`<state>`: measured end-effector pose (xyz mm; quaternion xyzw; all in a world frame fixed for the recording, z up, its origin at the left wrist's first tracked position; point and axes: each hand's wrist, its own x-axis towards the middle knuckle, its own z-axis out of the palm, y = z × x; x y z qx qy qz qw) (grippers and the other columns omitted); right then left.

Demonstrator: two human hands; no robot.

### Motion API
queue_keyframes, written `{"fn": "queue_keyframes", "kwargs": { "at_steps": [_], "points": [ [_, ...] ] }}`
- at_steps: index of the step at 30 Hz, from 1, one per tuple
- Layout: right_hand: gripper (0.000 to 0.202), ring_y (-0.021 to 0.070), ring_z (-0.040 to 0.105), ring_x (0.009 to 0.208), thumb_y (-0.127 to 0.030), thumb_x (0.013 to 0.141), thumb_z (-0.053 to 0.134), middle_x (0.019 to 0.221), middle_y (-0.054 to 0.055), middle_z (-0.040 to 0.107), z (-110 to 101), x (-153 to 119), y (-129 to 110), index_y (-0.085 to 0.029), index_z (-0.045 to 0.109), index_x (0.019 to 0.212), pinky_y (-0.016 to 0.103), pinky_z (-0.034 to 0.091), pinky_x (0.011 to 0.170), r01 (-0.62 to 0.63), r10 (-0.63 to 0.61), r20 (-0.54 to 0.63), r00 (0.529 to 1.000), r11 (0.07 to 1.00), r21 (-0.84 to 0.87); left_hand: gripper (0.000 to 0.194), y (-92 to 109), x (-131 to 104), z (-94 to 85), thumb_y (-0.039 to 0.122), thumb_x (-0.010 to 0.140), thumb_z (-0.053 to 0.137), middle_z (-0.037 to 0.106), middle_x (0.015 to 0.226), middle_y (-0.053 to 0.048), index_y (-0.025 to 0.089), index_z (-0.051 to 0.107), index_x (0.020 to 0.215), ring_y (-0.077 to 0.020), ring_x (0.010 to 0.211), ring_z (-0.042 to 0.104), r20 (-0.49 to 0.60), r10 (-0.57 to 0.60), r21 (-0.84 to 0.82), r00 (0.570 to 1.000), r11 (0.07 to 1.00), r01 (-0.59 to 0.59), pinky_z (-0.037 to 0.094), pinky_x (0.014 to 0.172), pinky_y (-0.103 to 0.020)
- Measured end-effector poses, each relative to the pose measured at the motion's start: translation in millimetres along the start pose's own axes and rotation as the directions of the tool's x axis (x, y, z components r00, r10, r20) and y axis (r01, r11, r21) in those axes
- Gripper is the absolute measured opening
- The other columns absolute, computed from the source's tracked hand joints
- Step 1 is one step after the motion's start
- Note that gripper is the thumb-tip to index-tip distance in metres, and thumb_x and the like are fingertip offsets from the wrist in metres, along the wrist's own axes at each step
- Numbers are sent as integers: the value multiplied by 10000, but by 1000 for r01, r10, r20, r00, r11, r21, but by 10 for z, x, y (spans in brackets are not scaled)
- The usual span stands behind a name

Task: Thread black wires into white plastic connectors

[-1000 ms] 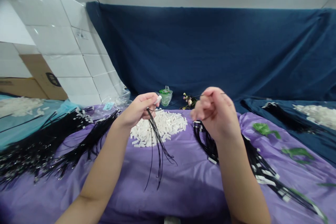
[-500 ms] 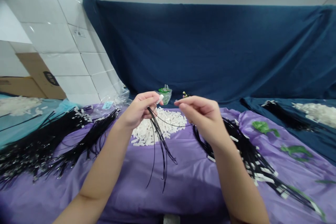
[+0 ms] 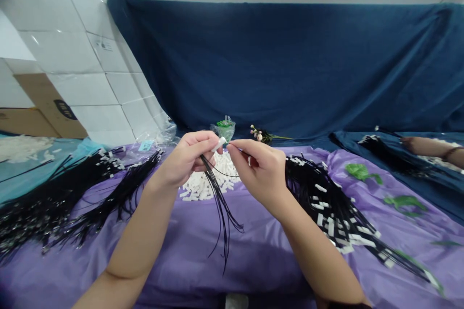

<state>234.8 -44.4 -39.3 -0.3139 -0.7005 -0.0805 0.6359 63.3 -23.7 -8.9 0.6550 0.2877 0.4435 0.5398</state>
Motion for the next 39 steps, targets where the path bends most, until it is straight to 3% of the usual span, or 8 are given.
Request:
{"fn": "queue_keyframes", "kwargs": {
  "at_steps": [12,20,31,35,39],
  "points": [
    [40,59,551,516,-169,863,657,676,-12,703,2,-36,-13,-170,692,842,183,427,524,167,-175,-22,984,967,-191,297,38,-35,-7,401,842,662,308,505,78,162,554,702,-31,423,251,156,-36,24,987,999,33,177,384,-168],
    [114,119,673,659,-226,922,598,814,23,755,-72,-40,-13,-200,682,850,225,467,589,85,-67,141,988,989,-124,303,29,-27,-32,431,857,634,352,536,67,169,533,741,-36,434,257,230,-91,83,969,994,74,166,404,-191],
    [139,88,615,587,-276,921,619,701,-20,710,-107,14,61,-193,703,848,218,412,561,-37,56,291,955,997,-72,311,-43,40,-76,406,850,648,339,543,74,171,495,716,-34,431,251,281,-103,86,954,993,82,157,404,-199],
    [98,93,601,610,-254,917,619,733,-16,702,-70,21,58,-208,696,879,222,430,575,-11,24,217,976,998,-62,303,-22,25,-52,428,864,629,331,537,74,169,530,743,-38,431,259,270,-75,80,960,995,56,176,400,-192],
    [182,177,609,810,-250,857,686,917,68,677,-88,-5,-74,-209,653,1032,310,487,716,99,-109,-36,993,974,-205,327,9,2,-28,458,887,588,294,520,79,169,538,742,-41,428,245,178,-28,63,984,998,17,186,394,-183]
  ]
}}
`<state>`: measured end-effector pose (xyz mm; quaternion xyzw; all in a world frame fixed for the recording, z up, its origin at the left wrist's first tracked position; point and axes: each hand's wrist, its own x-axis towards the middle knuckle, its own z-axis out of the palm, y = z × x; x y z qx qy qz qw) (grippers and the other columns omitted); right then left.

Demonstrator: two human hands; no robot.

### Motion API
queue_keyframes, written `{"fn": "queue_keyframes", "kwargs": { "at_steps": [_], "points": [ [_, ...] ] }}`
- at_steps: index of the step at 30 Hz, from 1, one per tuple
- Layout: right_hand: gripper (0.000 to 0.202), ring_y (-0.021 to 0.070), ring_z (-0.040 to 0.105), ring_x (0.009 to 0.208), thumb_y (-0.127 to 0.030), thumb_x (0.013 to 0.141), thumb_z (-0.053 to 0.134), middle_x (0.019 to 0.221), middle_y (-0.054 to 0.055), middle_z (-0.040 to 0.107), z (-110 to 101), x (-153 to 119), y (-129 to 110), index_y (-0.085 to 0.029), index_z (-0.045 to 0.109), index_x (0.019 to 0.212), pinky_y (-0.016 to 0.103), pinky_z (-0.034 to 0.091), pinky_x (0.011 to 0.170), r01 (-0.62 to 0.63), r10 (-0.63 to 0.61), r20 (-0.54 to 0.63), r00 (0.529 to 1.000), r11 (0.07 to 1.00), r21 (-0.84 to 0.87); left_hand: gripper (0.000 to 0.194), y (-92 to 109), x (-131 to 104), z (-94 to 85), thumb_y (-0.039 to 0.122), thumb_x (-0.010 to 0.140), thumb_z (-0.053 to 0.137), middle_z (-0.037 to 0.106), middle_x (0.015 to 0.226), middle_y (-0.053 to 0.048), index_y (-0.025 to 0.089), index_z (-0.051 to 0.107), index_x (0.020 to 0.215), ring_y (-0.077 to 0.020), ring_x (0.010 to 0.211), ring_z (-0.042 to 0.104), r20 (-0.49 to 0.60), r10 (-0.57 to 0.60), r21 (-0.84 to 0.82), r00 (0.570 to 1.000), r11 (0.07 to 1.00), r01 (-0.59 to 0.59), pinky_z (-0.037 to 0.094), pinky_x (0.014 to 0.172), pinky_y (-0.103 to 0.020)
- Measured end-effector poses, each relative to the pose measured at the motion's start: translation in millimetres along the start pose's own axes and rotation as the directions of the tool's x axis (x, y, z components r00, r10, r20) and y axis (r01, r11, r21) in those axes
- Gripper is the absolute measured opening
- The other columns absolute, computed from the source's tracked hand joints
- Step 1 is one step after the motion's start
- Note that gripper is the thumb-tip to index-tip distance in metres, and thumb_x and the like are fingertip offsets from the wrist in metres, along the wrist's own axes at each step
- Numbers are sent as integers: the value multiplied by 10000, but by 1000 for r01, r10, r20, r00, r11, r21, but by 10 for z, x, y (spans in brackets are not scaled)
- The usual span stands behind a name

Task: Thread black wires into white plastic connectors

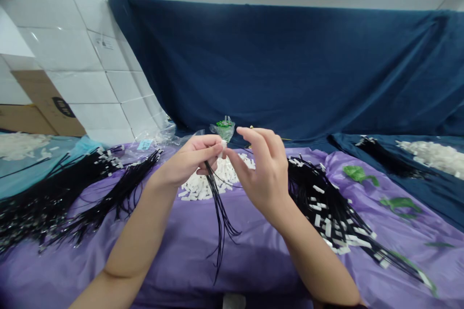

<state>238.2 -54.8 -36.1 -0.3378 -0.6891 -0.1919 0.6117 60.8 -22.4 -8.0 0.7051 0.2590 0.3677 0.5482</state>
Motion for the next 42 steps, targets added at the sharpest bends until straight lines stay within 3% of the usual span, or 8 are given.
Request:
{"fn": "queue_keyframes", "kwargs": {
  "at_steps": [2,6,11,14,18,35,38,42],
  "points": [
    [177,184,599,816,-188,830,700,896,67,662,-63,-25,-104,-210,634,993,326,488,733,82,-82,-26,996,997,4,328,14,-10,0,451,887,590,283,512,83,169,525,732,-37,422,227,-46,17,-26,999,999,-18,186,394,-179],
    [73,194,584,795,-188,828,695,839,36,681,-126,-97,-294,-235,645,854,364,452,764,118,-101,178,979,989,-91,326,33,-25,-13,457,878,598,269,496,92,174,515,740,-31,412,191,-129,23,-76,991,997,-33,180,395,-169],
    [90,308,565,1033,-234,788,743,1080,73,685,-6,-156,-366,-270,687,848,454,393,859,166,-199,-36,979,891,-423,299,26,0,-30,446,883,590,297,516,88,178,525,767,-29,409,200,-245,51,-75,968,995,-71,187,397,-164],
    [49,162,579,698,-189,846,665,761,17,678,49,-166,-343,-235,649,850,327,427,699,121,-102,147,984,984,-130,275,25,22,-36,430,896,571,305,527,92,187,509,784,-20,394,180,-326,78,-81,942,991,-110,177,389,-158],
    [113,107,555,619,-267,926,555,786,-2,672,107,-142,-274,-206,633,871,255,400,567,-247,167,475,864,963,110,266,41,22,-31,440,909,552,288,529,97,200,493,808,-17,387,176,-362,97,-79,927,988,-134,186,381,-148],
    [166,87,497,619,-260,933,507,714,-12,571,159,-69,-126,-178,560,798,196,384,523,-527,223,640,735,782,333,266,42,11,12,441,905,556,284,548,92,201,492,809,-20,394,174,-283,56,-91,958,992,-84,183,384,-150],
    [107,75,414,527,-292,944,515,615,-63,464,113,-46,-86,-203,518,886,197,347,486,-667,288,671,683,619,414,280,20,15,-13,456,899,564,296,559,88,201,496,807,-22,402,181,-267,61,-73,962,994,-83,185,391,-157],
    [130,90,497,484,-335,935,521,636,-56,502,-41,63,40,-220,531,996,221,423,458,-824,211,798,564,195,531,287,-15,27,-56,467,900,560,293,580,85,198,506,815,-20,411,173,-250,47,-47,967,997,-61,169,397,-163]
  ]
}}
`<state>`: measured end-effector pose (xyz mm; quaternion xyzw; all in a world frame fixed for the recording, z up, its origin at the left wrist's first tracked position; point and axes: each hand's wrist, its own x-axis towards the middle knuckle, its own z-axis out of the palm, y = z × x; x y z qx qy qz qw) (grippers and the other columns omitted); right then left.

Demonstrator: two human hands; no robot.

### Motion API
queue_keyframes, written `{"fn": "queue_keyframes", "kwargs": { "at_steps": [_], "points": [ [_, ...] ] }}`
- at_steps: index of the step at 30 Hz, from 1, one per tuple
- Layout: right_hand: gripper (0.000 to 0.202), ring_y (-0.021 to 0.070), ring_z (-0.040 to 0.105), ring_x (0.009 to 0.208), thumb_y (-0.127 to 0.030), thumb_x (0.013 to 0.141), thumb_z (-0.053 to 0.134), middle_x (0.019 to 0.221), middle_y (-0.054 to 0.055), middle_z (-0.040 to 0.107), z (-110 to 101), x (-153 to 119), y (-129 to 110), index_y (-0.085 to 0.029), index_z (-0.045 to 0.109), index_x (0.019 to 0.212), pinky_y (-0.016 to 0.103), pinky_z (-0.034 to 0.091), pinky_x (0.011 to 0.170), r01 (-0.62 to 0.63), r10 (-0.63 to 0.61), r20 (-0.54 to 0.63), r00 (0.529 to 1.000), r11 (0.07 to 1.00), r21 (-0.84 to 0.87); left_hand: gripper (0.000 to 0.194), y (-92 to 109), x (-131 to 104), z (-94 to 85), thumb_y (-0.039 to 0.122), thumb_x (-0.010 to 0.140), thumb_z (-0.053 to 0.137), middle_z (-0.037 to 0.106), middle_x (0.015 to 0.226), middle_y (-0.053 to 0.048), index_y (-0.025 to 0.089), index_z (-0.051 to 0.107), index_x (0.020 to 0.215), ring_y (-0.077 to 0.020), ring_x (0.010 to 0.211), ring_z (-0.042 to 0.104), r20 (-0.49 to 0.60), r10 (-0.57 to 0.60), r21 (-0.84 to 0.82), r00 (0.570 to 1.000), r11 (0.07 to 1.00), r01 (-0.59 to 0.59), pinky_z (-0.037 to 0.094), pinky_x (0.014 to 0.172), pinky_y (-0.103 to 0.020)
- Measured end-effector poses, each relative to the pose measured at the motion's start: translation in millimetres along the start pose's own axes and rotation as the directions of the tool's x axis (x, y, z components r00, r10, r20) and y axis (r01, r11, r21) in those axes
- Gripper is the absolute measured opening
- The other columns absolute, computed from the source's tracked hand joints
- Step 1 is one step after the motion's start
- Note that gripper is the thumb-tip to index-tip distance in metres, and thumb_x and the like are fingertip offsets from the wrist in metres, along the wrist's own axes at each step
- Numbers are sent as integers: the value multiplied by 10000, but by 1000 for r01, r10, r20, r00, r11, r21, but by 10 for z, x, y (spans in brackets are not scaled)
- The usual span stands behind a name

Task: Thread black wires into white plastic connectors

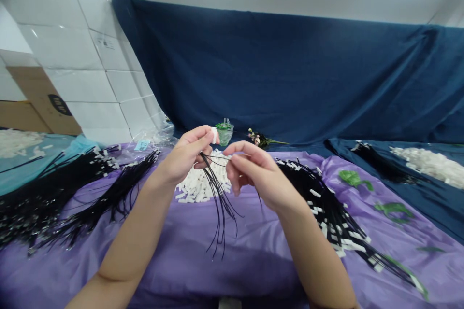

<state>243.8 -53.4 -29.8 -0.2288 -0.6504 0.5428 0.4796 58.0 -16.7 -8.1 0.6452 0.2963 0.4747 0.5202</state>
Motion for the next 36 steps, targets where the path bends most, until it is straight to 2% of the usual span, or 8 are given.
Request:
{"fn": "queue_keyframes", "kwargs": {
  "at_steps": [5,10,15,19,21,27,30,36],
  "points": [
    [187,106,503,456,-369,751,695,650,-43,475,-256,-97,-273,-244,591,843,219,364,347,162,-122,-212,970,969,186,288,-23,30,-29,455,912,544,301,622,75,187,514,813,-10,424,177,-4,-12,33,1000,999,12,179,406,-164],
    [236,46,368,427,-402,672,850,578,-76,399,-477,-160,-413,-271,684,775,178,335,357,505,-339,-500,797,829,243,277,-20,28,4,433,924,527,292,635,68,188,499,797,-13,427,184,1,-26,54,1000,998,26,182,404,-174],
    [51,46,462,572,-389,800,757,679,-42,508,-558,-210,-464,-344,747,778,157,426,513,682,-521,-546,657,719,135,280,-33,28,42,433,927,523,247,623,71,193,488,786,-24,437,173,35,-31,58,999,998,29,165,408,-187],
    [124,45,272,394,-400,767,782,535,-74,434,-453,-203,-352,-358,751,879,175,224,317,568,-525,-449,723,822,-45,300,-39,26,59,461,917,535,233,614,74,193,501,787,-29,441,161,69,-33,63,997,998,28,158,412,-197],
    [90,57,351,393,-306,764,785,512,-61,502,-342,-163,-250,-285,750,844,190,250,332,465,-545,-428,721,838,-283,311,-32,10,72,473,912,540,222,603,76,193,504,783,-33,443,162,87,-29,73,996,997,23,161,413,-201],
    [47,82,513,505,-208,813,702,618,-14,632,-49,-39,-41,-191,710,770,234,392,475,210,-641,-275,717,574,-791,342,9,-74,131,516,900,540,224,593,73,193,518,787,-46,466,189,132,-3,124,991,992,-13,175,417,-197],
    [76,77,498,493,-205,831,673,612,-21,619,-14,-35,-19,-179,695,764,243,376,476,186,-664,-214,717,478,-858,336,27,-109,155,503,891,563,253,616,67,192,505,779,-45,477,211,137,14,144,991,989,-34,186,410,-188],
    [81,80,519,520,-217,839,675,631,-29,620,-27,-55,1,-188,685,764,243,384,497,192,-675,-216,705,476,-858,322,48,-131,157,453,900,569,261,631,64,191,464,745,-46,485,230,152,45,162,987,984,-70,210,409,-180]
  ]
}}
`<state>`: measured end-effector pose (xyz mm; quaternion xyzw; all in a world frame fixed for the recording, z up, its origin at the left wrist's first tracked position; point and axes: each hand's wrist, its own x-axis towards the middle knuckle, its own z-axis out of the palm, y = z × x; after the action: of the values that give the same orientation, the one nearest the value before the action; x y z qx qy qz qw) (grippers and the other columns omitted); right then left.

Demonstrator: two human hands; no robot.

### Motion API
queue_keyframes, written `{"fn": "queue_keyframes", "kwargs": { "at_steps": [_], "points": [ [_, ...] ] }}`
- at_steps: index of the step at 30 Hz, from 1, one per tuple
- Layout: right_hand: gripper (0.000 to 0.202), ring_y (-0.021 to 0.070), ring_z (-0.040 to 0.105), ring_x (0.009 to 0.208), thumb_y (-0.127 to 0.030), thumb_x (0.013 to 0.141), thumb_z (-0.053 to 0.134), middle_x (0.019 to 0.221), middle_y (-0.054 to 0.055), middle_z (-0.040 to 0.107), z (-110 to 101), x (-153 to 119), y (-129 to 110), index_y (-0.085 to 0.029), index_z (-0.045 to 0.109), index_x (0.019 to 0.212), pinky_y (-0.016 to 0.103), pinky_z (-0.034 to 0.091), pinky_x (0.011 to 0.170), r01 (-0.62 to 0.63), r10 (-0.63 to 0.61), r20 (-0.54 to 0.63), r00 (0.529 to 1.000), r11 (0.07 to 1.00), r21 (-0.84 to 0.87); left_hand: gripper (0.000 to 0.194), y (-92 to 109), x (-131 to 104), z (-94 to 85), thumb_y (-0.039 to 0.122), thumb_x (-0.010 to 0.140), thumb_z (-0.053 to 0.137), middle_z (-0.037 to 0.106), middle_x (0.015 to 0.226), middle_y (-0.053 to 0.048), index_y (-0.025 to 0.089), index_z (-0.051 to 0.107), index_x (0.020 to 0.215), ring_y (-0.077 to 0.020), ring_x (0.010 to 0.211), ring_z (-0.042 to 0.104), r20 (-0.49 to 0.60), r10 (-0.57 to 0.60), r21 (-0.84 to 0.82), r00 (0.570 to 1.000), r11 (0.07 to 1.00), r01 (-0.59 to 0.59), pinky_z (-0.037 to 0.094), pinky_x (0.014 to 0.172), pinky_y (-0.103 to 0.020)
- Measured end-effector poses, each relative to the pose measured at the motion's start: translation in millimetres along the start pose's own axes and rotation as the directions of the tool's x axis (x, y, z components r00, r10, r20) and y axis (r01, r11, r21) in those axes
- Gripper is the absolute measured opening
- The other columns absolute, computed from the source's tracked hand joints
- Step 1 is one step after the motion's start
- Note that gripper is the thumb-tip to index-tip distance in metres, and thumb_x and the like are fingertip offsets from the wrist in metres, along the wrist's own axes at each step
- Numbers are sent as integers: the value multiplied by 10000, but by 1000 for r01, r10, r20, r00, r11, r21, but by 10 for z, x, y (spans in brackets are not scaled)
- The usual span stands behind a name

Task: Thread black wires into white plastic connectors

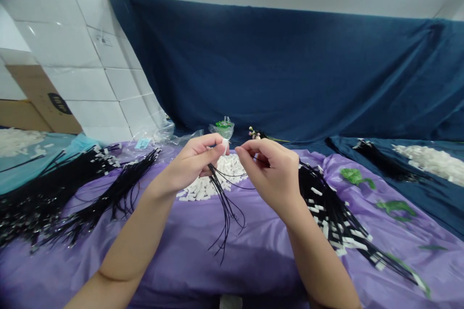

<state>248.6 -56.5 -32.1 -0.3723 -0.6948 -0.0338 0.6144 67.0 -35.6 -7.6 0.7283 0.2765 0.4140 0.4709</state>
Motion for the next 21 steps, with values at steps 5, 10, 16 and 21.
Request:
{"fn": "queue_keyframes", "kwargs": {
  "at_steps": [5,10,16,21],
  "points": [
    [103,71,491,520,-225,863,656,621,-34,596,-23,13,-8,-182,672,771,236,376,507,24,-22,36,999,998,-54,295,-8,0,-6,410,923,542,292,641,59,180,485,747,-44,492,236,22,43,79,999,996,-45,212,428,-190],
    [117,66,489,548,-196,878,631,644,-26,589,-20,12,-32,-163,633,766,218,384,530,120,-116,36,993,986,-120,237,-15,-22,-1,363,925,543,327,645,54,179,519,778,-51,514,273,36,54,156,998,986,-59,215,450,-198],
    [118,62,477,538,-189,881,613,642,-27,576,29,-5,-7,-162,603,767,203,379,515,85,-83,29,996,993,-77,267,-44,-5,9,412,919,535,341,641,48,184,514,781,-68,528,295,28,38,188,999,981,-43,220,462,-214],
    [110,83,501,571,-197,890,592,668,-15,582,28,-19,6,-172,593,783,228,399,552,30,-27,63,998,998,-46,309,-69,17,20,464,920,506,354,652,38,185,528,790,-76,531,306,21,23,185,1000,982,-27,221,456,-221]
  ]
}}
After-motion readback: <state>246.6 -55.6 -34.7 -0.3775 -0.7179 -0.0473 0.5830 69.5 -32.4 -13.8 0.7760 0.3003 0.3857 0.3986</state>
